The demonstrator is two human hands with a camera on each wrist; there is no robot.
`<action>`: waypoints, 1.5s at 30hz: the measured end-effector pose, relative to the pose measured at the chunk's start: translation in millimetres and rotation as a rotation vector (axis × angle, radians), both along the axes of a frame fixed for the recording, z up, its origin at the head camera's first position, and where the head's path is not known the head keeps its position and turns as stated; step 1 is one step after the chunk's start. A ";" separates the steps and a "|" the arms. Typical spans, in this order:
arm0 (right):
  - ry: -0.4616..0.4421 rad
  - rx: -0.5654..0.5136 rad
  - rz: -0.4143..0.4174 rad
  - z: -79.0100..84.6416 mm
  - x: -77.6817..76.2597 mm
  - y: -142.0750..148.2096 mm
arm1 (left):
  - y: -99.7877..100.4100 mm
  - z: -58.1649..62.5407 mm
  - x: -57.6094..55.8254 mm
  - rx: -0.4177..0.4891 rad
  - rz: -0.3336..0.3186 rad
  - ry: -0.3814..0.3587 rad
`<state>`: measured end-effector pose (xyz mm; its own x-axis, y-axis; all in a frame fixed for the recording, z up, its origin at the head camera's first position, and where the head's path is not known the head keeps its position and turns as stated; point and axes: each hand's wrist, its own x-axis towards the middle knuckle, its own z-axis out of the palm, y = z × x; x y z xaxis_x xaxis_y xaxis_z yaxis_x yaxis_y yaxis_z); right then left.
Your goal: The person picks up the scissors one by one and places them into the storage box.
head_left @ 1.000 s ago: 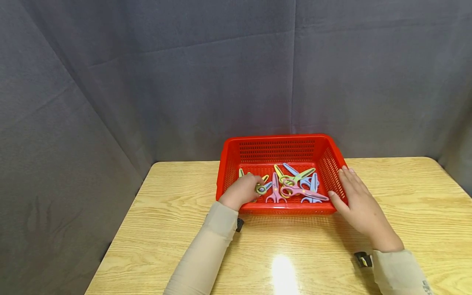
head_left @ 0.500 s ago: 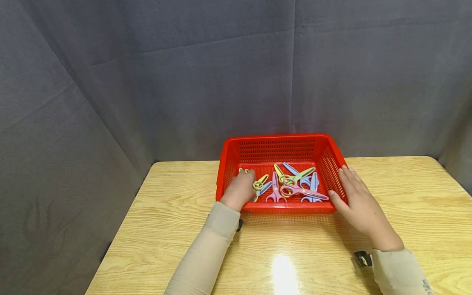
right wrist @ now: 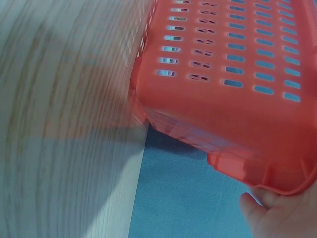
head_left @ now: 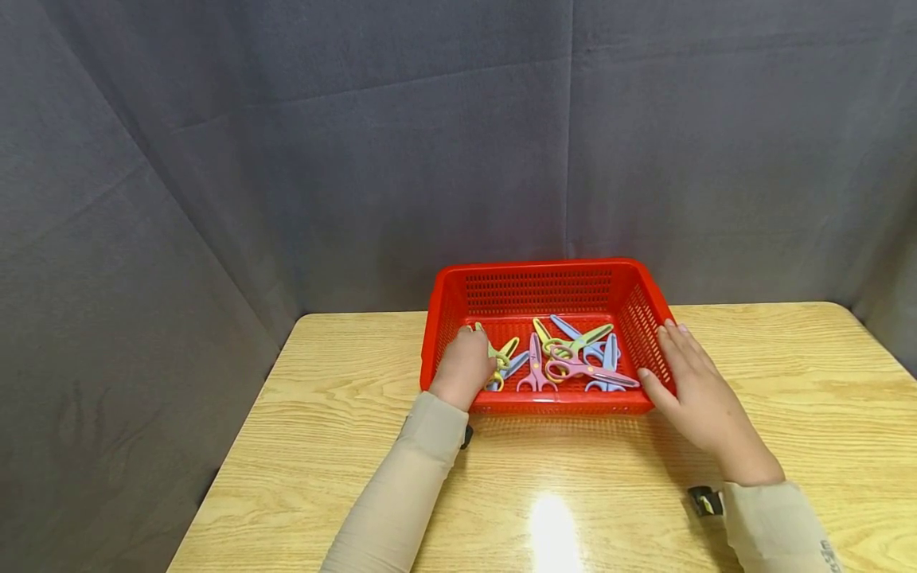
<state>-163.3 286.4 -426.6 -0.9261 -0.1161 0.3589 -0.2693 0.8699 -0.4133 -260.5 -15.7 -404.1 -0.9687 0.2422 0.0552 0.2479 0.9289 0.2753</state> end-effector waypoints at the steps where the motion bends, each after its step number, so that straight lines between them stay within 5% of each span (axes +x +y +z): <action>1: 0.001 -0.001 0.000 0.1 -0.2 -0.1 | -0.1 0.1 -0.8 -0.004 -0.002 -0.003; 17: 0.000 -0.003 0.002 -0.8 -1.9 1.0 | -1.6 -2.0 -7.0 -0.050 -0.114 -0.128; 24: -0.007 -0.003 -0.004 -0.5 -1.0 0.8 | -0.6 -1.7 -4.2 -0.114 -0.076 -0.144; 45: -0.016 -0.010 -0.002 -0.3 1.8 1.7 | -0.1 0.1 1.7 -0.061 -0.033 -0.199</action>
